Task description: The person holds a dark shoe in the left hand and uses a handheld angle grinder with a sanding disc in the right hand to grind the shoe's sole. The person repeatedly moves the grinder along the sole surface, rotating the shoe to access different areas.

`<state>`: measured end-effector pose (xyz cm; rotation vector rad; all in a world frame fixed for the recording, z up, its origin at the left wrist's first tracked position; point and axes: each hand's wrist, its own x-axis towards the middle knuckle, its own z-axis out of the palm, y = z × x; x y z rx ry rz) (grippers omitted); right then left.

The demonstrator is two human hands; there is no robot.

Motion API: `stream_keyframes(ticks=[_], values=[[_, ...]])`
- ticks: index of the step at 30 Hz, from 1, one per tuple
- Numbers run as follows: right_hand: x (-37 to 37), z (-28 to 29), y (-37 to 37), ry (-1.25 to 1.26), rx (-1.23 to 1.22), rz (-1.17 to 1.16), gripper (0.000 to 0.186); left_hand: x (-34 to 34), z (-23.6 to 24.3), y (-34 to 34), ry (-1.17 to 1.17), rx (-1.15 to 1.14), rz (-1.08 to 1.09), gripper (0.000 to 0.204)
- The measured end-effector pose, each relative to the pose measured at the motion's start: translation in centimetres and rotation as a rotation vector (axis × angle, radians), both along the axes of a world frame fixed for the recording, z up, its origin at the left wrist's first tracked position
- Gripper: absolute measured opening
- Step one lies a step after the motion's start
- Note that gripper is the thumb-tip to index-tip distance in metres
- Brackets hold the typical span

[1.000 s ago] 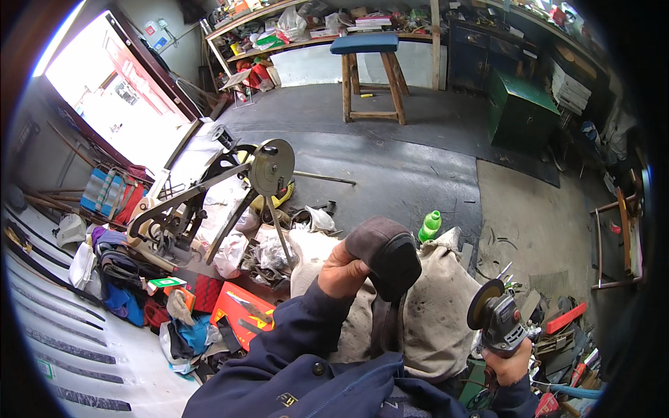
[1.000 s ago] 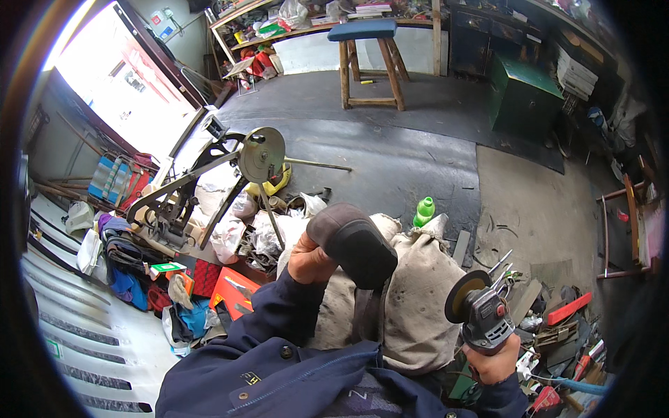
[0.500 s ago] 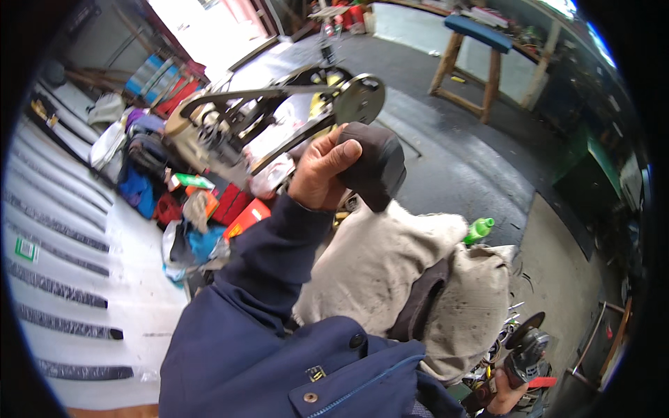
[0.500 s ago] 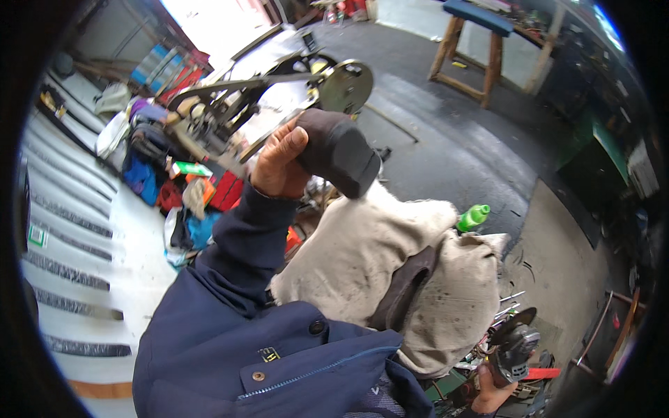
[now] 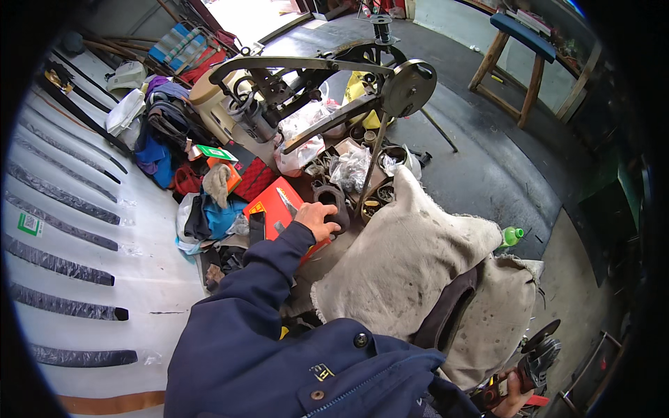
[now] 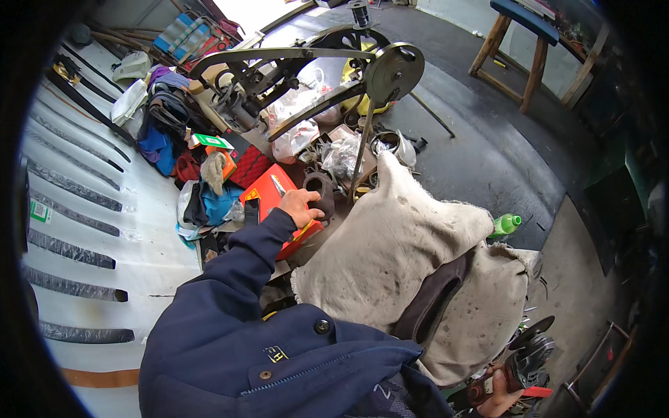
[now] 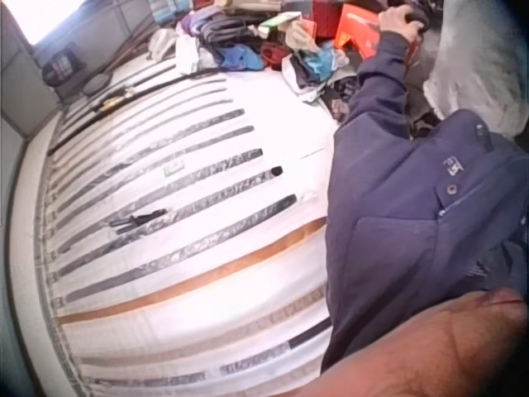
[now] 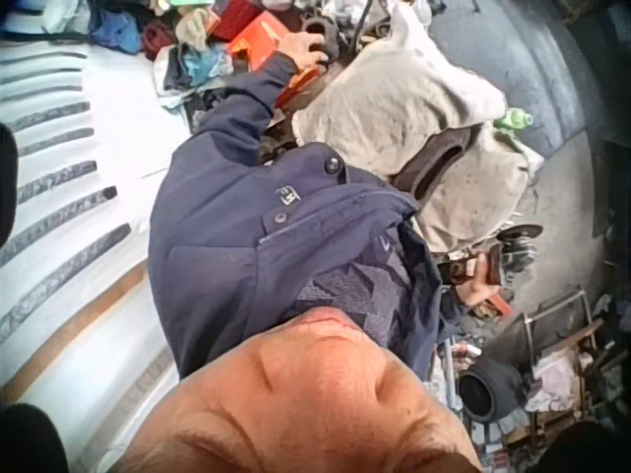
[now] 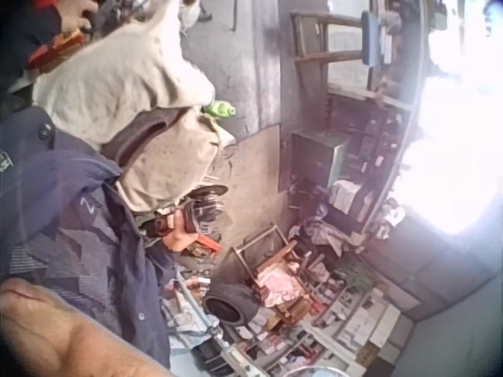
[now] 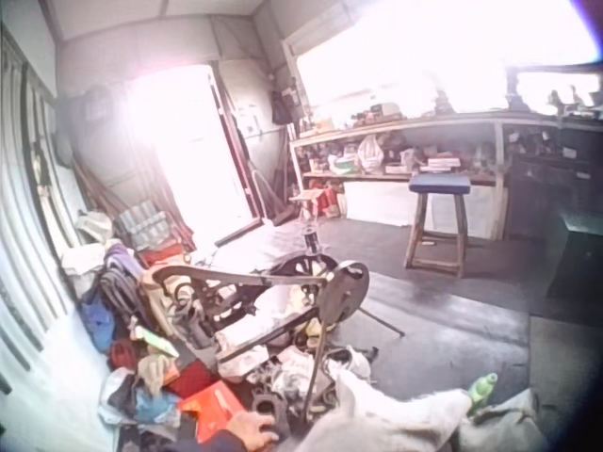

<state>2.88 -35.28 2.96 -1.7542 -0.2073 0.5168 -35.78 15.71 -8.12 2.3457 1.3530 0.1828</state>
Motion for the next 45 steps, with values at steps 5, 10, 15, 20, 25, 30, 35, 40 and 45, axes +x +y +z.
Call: stream_keyframes(ticks=[5,10,15,20,25,30,35,40,45], values=[[-0.9,0.8,0.7,0.049,0.057,0.028,0.015,0.4,-5.7,2.9,0.056,0.15,-0.025,0.039],[-1.9,2.0,1.1,-0.009,-0.092,-0.026,0.02,1.4,-9.1,6.3,0.121,0.304,0.024,0.033],[-2.2,1.7,0.9,-0.011,-0.127,-0.05,0.028,2.9,-10.4,5.8,-0.005,0.244,0.204,0.048],[-1.3,0.1,0.0,0.008,-0.06,0.008,0.042,5.8,-5.3,2.6,-0.573,0.311,-0.016,0.019],[-1.4,-1.1,-1.0,0.076,0.023,-0.082,0.047,9.8,3.6,-2.9,-0.841,0.13,-0.202,0.014],[-2.3,-1.1,-1.2,0.013,0.027,-0.076,0.044,13.3,10.2,-8.7,-0.601,0.142,-0.613,0.008],[-3.1,-0.7,-1.2,0.019,0.003,-0.145,0.043,16.4,11.6,-14.2,-0.215,0.024,-1.228,0.06],[-3.8,-0.4,-1.4,0.053,0.154,-0.191,0.028,19.8,9.8,-15.5,0.036,-0.014,-1.446,0.046],[-4.0,-0.5,-2.4,0.053,0.173,-0.164,0.037,22.3,9.2,-13.6,0.028,0.115,-1.655,0.018]])
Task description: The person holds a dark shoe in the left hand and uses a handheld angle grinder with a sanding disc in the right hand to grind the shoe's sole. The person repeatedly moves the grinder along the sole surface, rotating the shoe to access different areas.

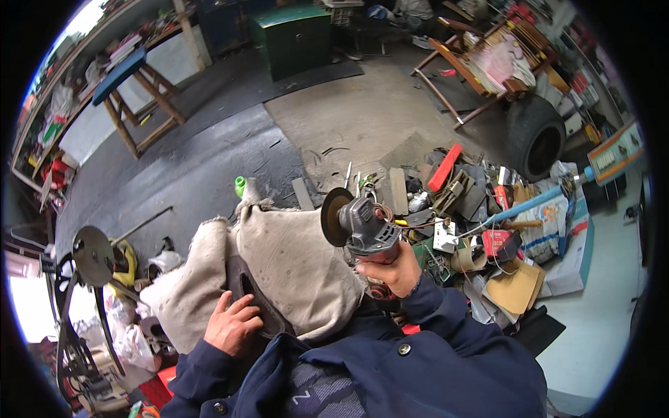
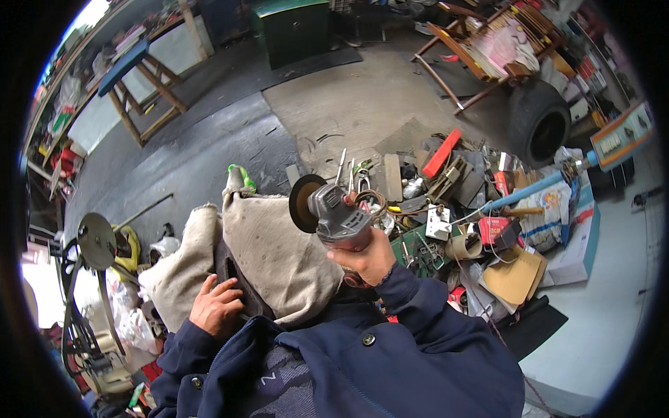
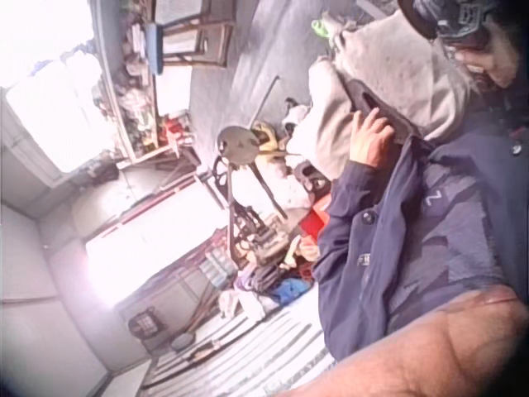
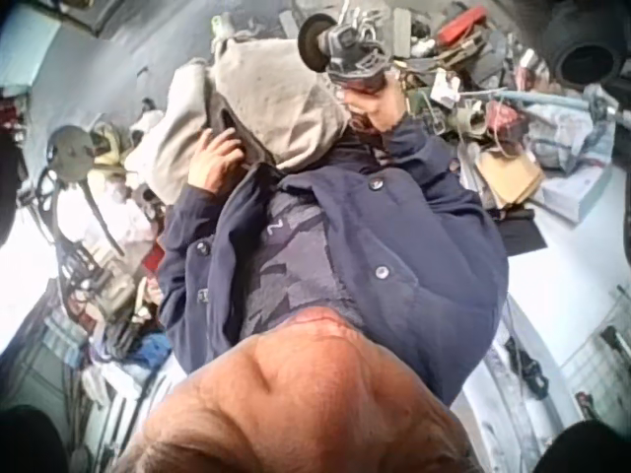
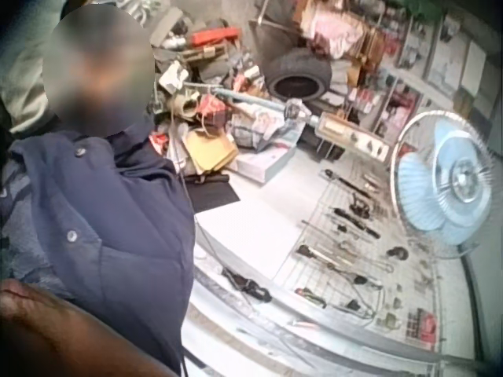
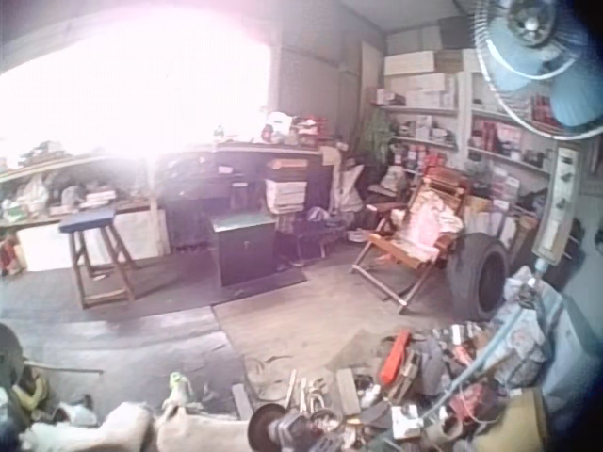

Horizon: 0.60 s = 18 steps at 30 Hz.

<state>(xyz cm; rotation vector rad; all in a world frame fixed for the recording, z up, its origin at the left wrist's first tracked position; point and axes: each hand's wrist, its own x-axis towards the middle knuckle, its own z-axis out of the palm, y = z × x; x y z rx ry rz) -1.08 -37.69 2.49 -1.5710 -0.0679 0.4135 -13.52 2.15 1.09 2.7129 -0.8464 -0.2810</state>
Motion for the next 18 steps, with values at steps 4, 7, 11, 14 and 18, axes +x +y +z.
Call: stream_keyframes(ticks=[4,7,11,14,18], values=[[-0.1,-0.2,-0.9,0.018,-0.012,-0.003,0.039,1.8,2.9,1.6,0.044,-0.248,0.112,0.023],[-0.1,-0.1,-1.4,-0.025,0.001,-0.017,0.039,3.1,6.1,1.9,0.124,-0.642,0.262,0.033],[-0.1,0.0,-1.7,-0.043,-0.017,-0.041,0.041,4.0,9.6,0.9,0.084,-1.509,0.482,0.047],[-0.4,0.0,-1.6,-0.014,0.011,-0.046,0.042,5.4,10.1,0.2,0.199,-1.775,0.713,0.064],[-0.9,-0.3,-1.6,-0.067,0.033,-0.089,0.04,8.6,2.4,-3.5,0.428,-1.69,0.659,0.042]])
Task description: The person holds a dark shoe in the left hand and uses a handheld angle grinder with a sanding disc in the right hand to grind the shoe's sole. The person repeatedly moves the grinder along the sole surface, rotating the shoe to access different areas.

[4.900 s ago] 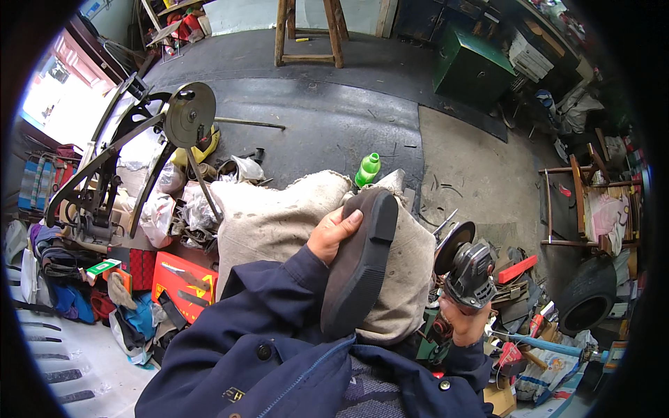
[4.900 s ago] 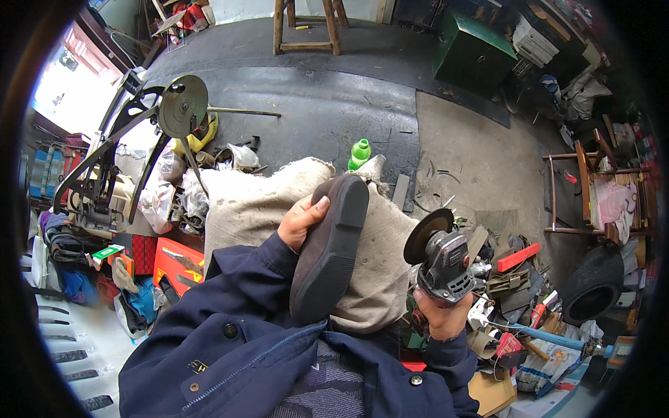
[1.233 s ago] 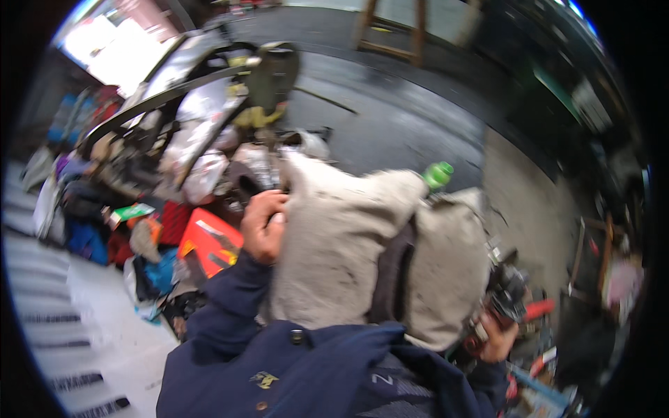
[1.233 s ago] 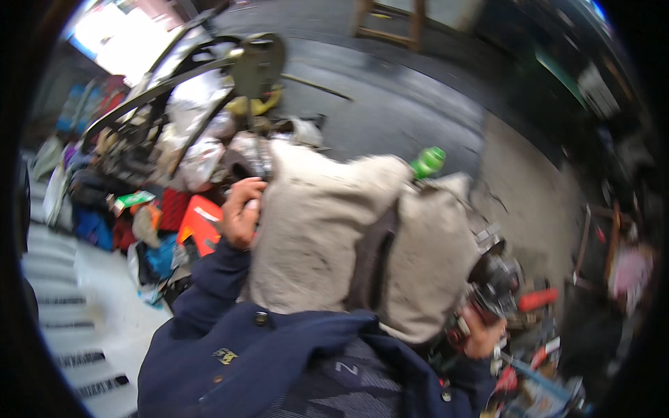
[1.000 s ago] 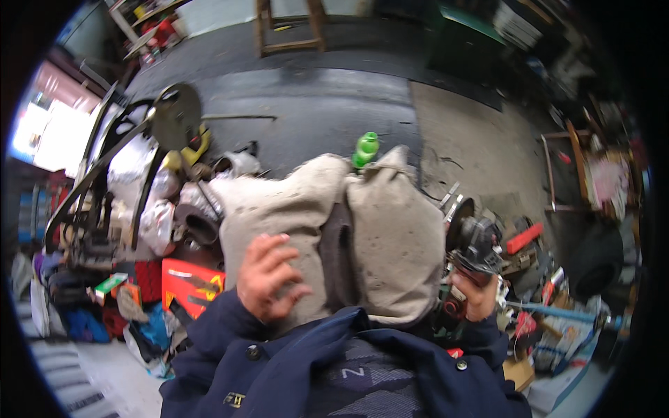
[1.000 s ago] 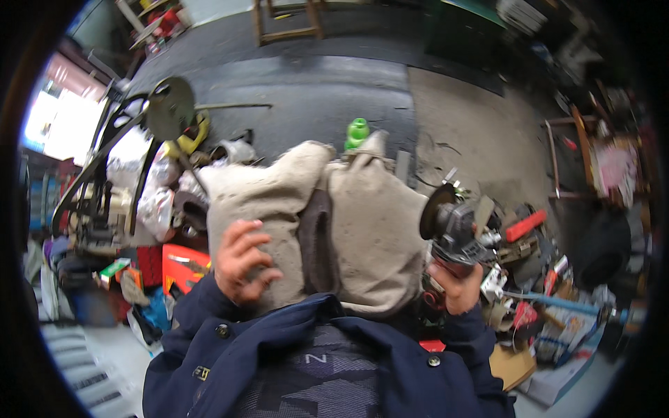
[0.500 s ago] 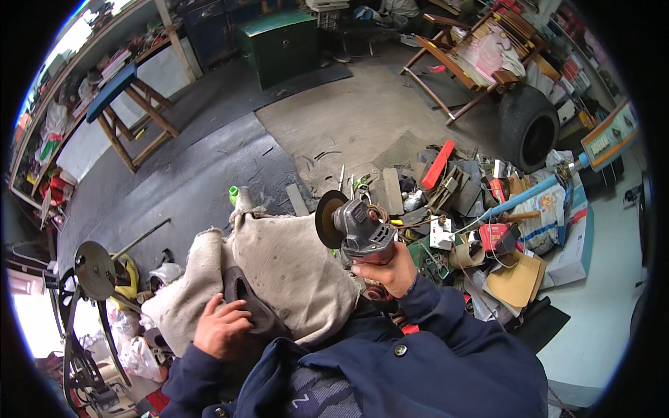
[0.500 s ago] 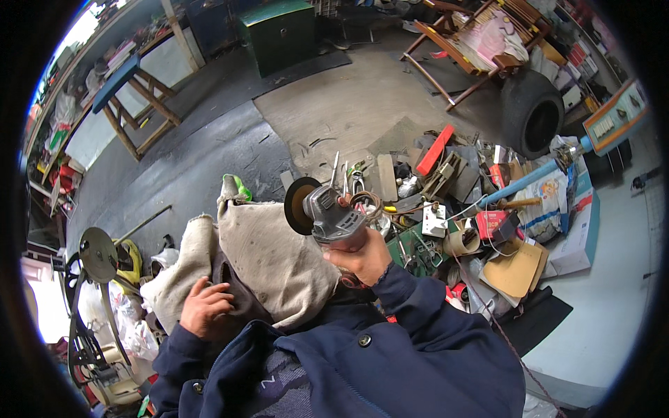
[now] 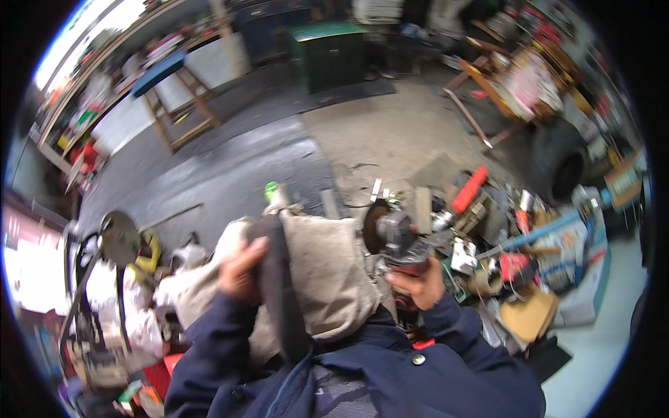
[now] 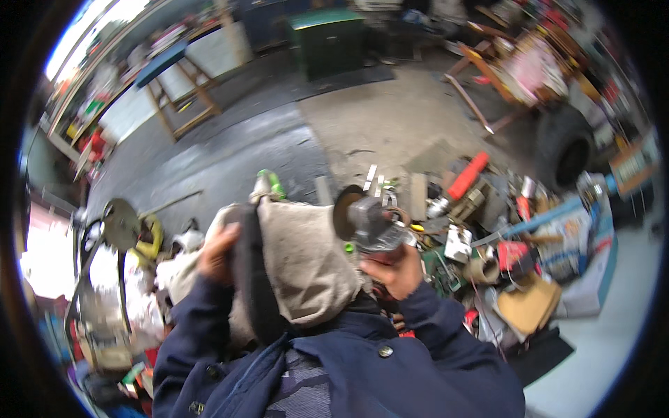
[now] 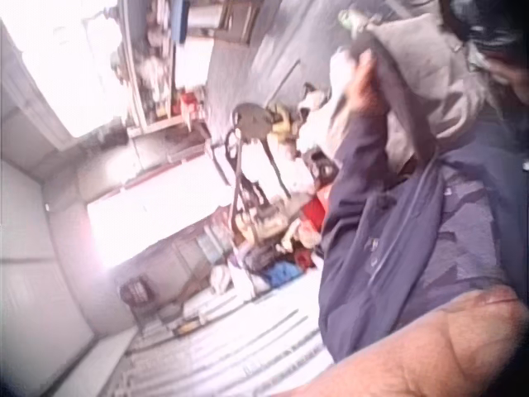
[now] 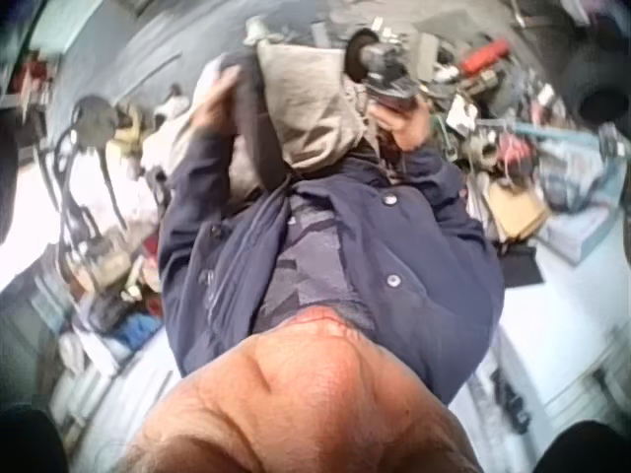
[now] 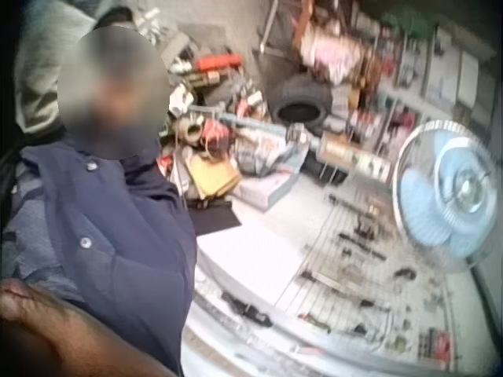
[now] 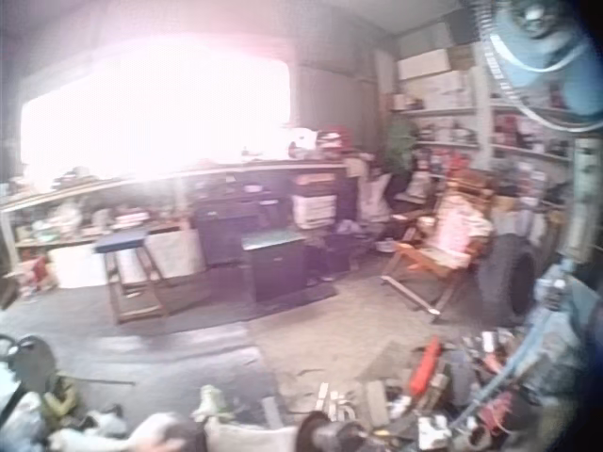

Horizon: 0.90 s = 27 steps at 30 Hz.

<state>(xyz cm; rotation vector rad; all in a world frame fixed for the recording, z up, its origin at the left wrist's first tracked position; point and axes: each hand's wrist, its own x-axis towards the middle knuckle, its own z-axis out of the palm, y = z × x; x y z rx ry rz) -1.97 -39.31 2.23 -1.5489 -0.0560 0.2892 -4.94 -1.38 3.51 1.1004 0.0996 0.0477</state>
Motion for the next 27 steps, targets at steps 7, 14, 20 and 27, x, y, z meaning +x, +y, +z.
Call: stream_keyframes(ticks=[7,14,20,27], values=[[1.1,-0.2,-1.1,-0.01,-0.162,0.061,0.035,-0.4,-4.3,-1.6,0.173,-0.443,-0.035,0.04],[2.8,0.5,1.2,0.003,-0.084,0.094,0.04,3.6,-2.4,-0.1,0.05,-0.33,0.035,0.03],[4.9,5.1,3.1,-0.054,-0.315,0.339,0.04,3.5,-5.0,0.1,0.128,-0.409,0.047,0.036],[6.8,9.0,6.1,-0.119,-0.445,0.58,0.045,1.5,-6.5,-1.3,0.053,-0.566,0.007,0.04]])
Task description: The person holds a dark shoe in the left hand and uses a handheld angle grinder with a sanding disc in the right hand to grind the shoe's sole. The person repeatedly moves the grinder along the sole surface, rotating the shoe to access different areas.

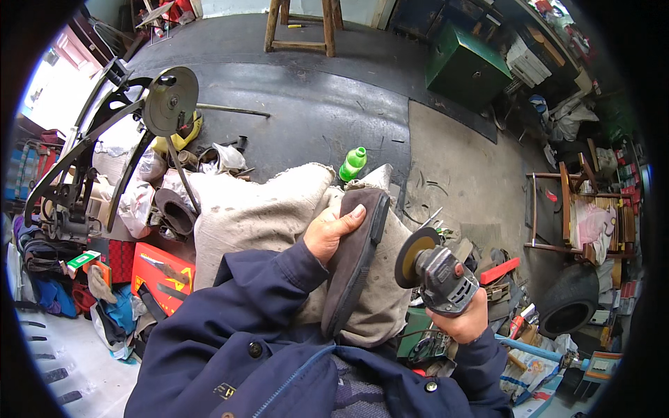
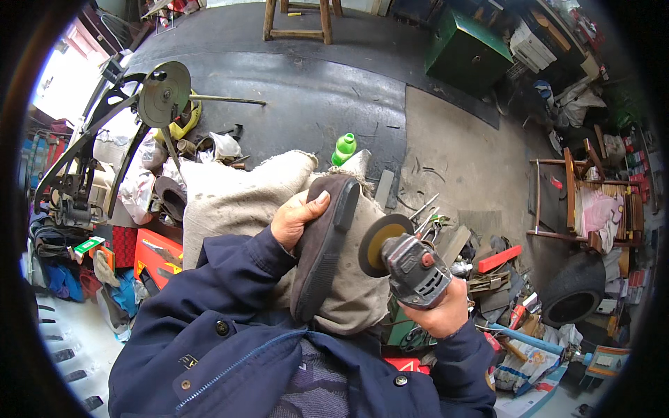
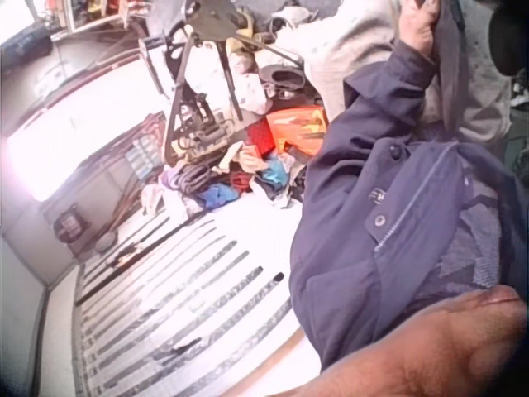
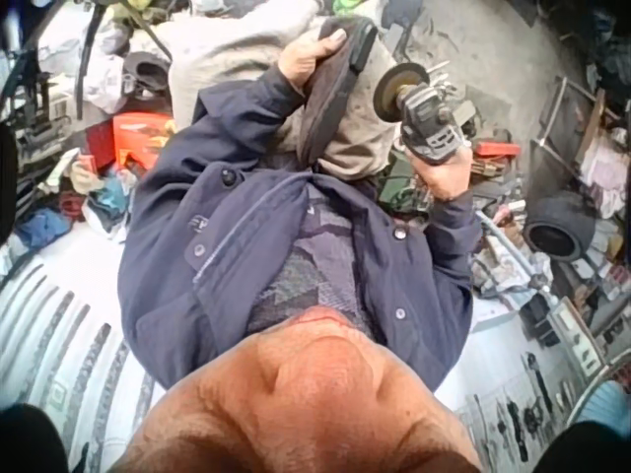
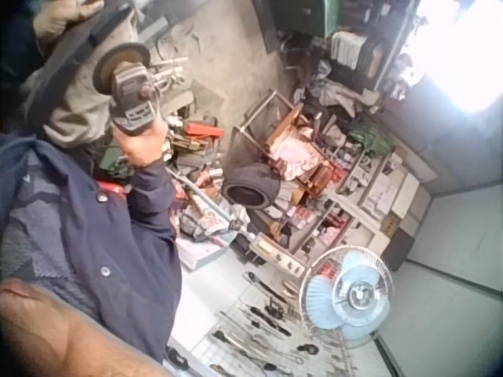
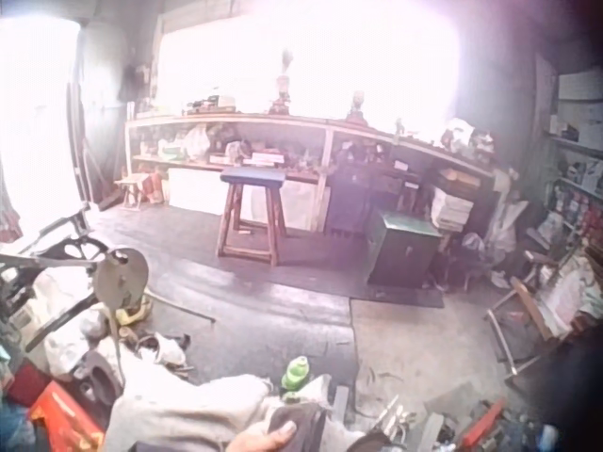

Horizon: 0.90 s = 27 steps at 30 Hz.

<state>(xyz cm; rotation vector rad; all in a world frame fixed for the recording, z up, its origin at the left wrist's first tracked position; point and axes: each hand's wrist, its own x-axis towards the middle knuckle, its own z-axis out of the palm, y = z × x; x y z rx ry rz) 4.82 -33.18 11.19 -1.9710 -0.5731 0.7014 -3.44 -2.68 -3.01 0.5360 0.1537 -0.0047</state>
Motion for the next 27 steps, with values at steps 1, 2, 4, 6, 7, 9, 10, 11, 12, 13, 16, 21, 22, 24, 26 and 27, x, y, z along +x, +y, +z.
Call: stream_keyframes(ticks=[1,2,4,6,7,9,10,11,12,13,16,21,22,24,26,27], values=[[0.3,0.1,0.3,0.04,-0.016,0.01,0.048,0.0,0.0,0.1,0.037,0.033,0.0,0.04],[0.6,0.3,0.5,0.064,-0.026,0.029,0.052,0.0,0.1,0.2,0.039,0.038,-0.006,0.04],[1.4,0.3,0.7,0.029,-0.056,0.094,0.057,0.1,0.3,0.2,0.048,0.057,0.002,0.041],[2.2,0.4,0.9,-0.088,-0.099,0.184,0.059,0.1,0.5,0.0,0.056,0.082,0.029,0.041],[2.5,0.4,1.0,-0.147,-0.121,0.229,0.061,0.1,0.6,0.1,0.062,0.08,0.023,0.042],[2.8,0.6,1.2,-0.159,-0.128,0.213,0.064,0.1,0.7,0.2,0.069,0.077,0.003,0.042],[3.1,0.9,1.3,-0.182,-0.141,0.237,0.064,0.1,0.8,0.2,0.075,0.085,0.002,0.041],[3.3,1.1,1.4,-0.205,-0.153,0.264,0.064,0.1,0.8,0.1,0.081,0.094,0.004,0.039],[3.6,1.5,1.4,-0.221,-0.185,0.286,0.067,0.1,0.9,0.1,0.073,0.099,0.007,0.038],[3.8,1.8,1.6,-0.235,-0.197,0.299,0.066,0.2,1.0,0.1,0.086,0.105,0.009,0.038],[4.1,2.5,2.2,-0.281,-0.232,0.338,0.062,0.2,1.1,0.0,0.078,0.113,0.006,0.04],[4.3,3.3,2.8,-0.337,-0.277,0.385,0.057,0.3,1.2,-0.1,0.036,0.093,-0.004,0.045],[4.3,3.4,2.8,-0.341,-0.283,0.382,0.057,0.3,1.2,-0.1,0.052,0.118,0.003,0.045],[4.3,3.5,2.9,-0.349,-0.297,0.376,0.058,0.4,1.2,-0.3,0.03,0.103,0.009,0.045],[4.5,3.6,3.0,-0.353,-0.295,0.378,0.057,0.4,1.3,-0.3,0.053,0.13,0.007,0.046],[4.6,3.6,3.1,-0.354,-0.294,0.379,0.057,0.5,1.3,-0.3,0.051,0.12,0.003,0.046]])
